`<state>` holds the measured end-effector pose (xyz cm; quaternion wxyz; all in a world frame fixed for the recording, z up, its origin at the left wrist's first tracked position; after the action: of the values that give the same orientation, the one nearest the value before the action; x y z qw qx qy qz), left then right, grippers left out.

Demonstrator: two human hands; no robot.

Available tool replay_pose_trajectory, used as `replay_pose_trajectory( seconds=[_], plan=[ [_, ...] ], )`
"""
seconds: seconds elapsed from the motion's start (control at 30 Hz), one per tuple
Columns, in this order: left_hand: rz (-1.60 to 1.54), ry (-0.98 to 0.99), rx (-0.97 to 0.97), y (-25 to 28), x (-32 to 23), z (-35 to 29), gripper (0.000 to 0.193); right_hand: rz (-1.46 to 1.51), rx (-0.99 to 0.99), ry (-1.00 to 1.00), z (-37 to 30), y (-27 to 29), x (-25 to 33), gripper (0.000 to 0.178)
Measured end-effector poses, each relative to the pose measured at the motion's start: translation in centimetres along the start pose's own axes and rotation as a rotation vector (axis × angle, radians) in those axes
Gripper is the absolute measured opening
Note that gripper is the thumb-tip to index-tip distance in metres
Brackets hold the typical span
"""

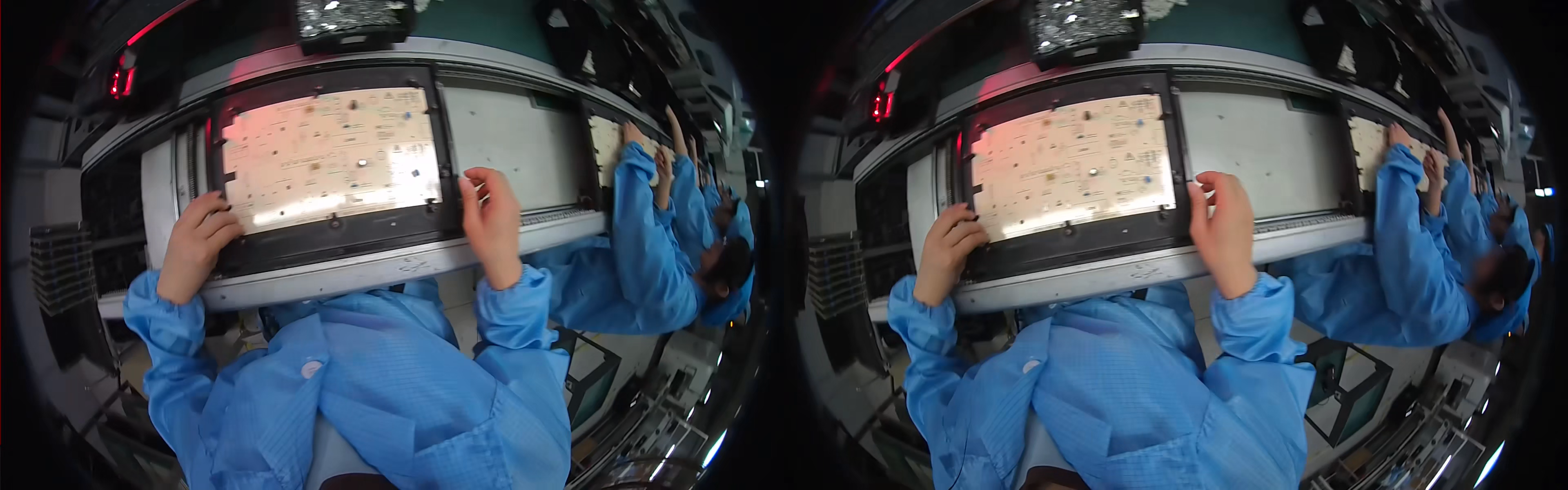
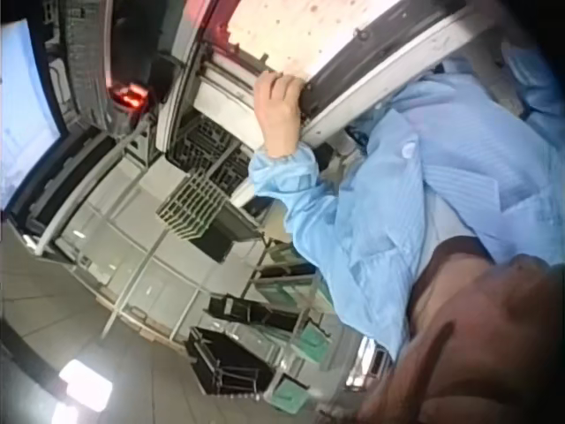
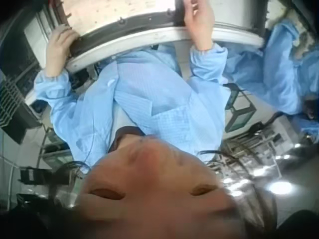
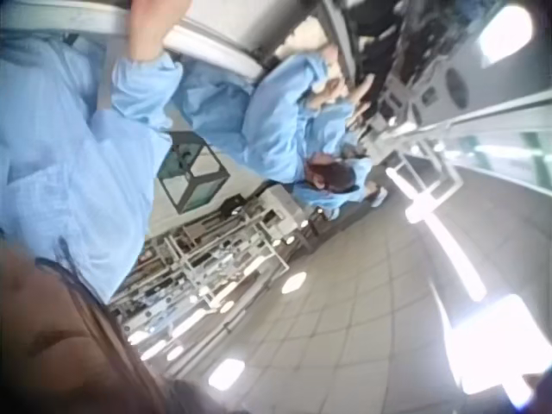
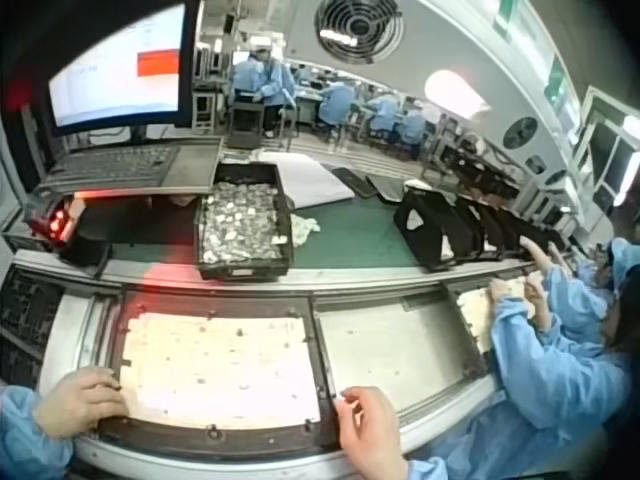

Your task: The person is manually assembling electronic components onto printed circuit boards at a factory workstation.

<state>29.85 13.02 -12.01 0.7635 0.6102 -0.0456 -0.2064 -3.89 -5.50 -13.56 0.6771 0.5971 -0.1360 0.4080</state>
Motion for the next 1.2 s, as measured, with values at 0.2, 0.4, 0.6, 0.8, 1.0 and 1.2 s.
replay_pose_trajectory(
  seconds=[0.2,0.4,0.6,0.8,1.0,1.2],
  plan=[
    [-0.154,0.186,0.115,1.7,0.0,0.1,0.034,0.037,0.089,0.484,9.2,-2.8,6.3,0.01],
    [-0.247,0.532,-0.368,1.4,-2.0,-2.2,0.03,-0.211,0.081,0.563,22.3,-14.4,10.7,0.028],
    [-0.273,0.756,-0.543,-0.3,-2.2,-7.5,0.021,-0.292,0.278,0.402,26.9,-19.9,11.0,0.025],
    [-0.414,0.859,-0.65,-1.8,-1.0,-9.3,0.021,-0.136,0.108,0.302,27.7,-20.1,9.5,0.01],
    [-0.395,0.806,-0.575,-2.3,-0.8,-9.3,0.02,0.131,0.154,0.294,24.5,-14.3,10.9,0.011],
    [-0.511,0.898,-0.639,-1.9,-0.7,-9.8,0.02,0.336,0.669,0.0,14.1,-9.6,7.6,0.006]
  ],
)
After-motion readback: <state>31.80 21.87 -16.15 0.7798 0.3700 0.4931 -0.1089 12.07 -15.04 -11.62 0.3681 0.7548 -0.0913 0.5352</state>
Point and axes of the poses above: each hand's wrist, its own z-axis towards the middle knuckle, its own y-axis out of the back of the hand, x = y × z, the point moved 4 cm from there along z, towards the middle knuckle, and after that the axes turned 4 degrees about -y, right-handed, at the moved point
